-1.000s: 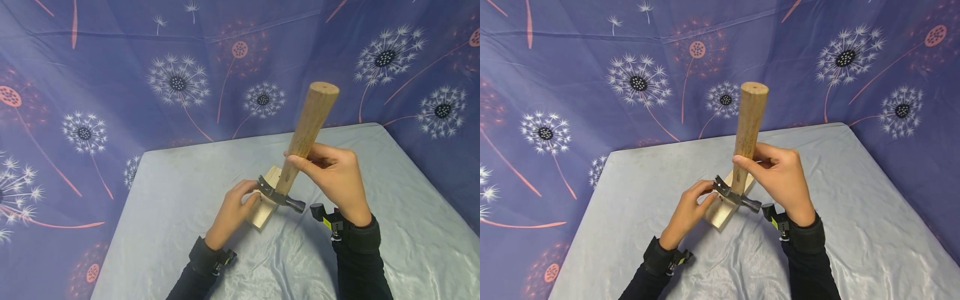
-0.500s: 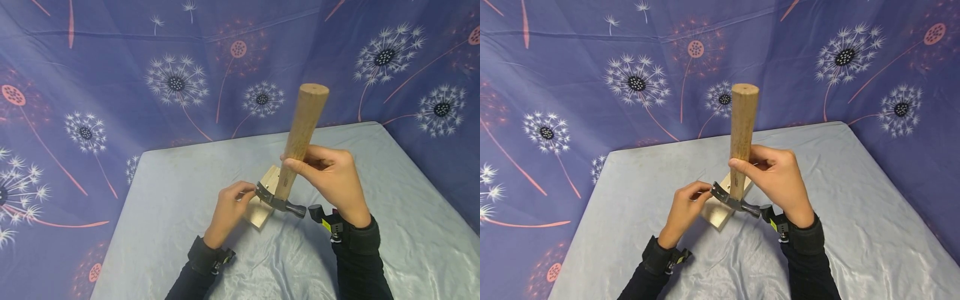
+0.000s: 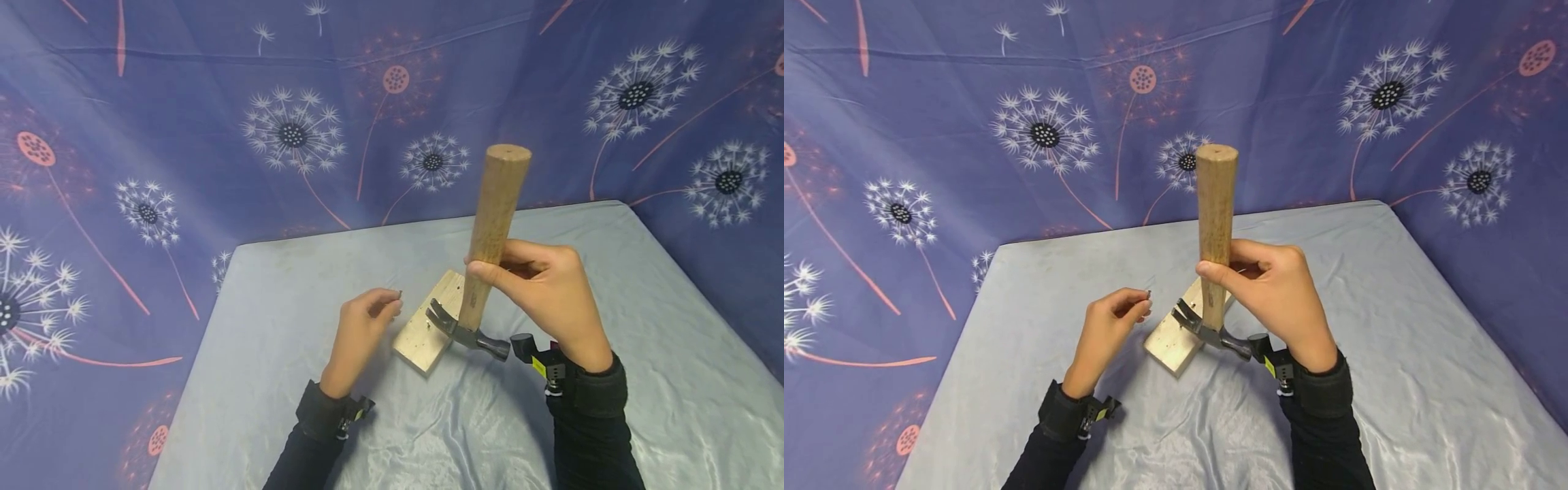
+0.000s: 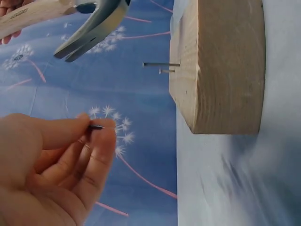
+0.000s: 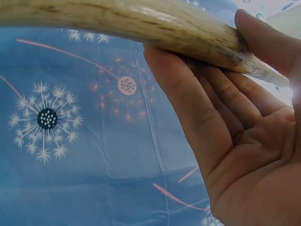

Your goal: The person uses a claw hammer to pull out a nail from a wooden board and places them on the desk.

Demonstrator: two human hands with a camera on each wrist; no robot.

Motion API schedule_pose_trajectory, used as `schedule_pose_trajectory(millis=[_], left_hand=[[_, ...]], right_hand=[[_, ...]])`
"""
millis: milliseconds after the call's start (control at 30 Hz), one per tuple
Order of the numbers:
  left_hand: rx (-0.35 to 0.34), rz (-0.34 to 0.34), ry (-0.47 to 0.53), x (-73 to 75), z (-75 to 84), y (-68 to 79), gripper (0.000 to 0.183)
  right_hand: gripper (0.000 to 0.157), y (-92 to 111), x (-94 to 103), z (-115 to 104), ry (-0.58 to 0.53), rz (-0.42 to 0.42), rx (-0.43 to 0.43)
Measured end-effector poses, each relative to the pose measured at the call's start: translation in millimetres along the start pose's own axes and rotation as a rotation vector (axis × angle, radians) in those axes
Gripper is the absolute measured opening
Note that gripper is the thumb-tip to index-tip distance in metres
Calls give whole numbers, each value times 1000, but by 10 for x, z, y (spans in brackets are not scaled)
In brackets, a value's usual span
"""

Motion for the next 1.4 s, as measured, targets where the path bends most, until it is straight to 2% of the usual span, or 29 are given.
schedule_pose_trajectory(millis=[200, 367, 567, 800, 1067, 1400], left_hand=[[146, -26, -101, 25, -195, 25, 15], [222, -41, -228, 43, -337, 53, 16], [306, -58, -283, 53, -497, 94, 17], [367, -92, -419, 48, -652, 145, 15], [446, -105, -414, 25, -812, 188, 19], [437, -107, -432, 15, -848, 197, 26]], right_hand=[[24, -6, 8, 157, 92, 3, -22], [24, -20, 13, 249, 147, 16, -36], [27, -30, 10, 300, 176, 15, -40], [28, -60, -1, 374, 225, 28, -25], [27, -88, -47, 465, 226, 7, -34], [31, -105, -115, 522, 256, -44, -48]])
Point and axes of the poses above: each hand's wrist, its own y-axis away from the middle knuckle, its own x-axis out of the back of the hand, z = x × y, the point moved 9 cm from there along -y, towards the middle knuckle, and after that the axes turned 4 degrees about y, right-handed, at the moved point
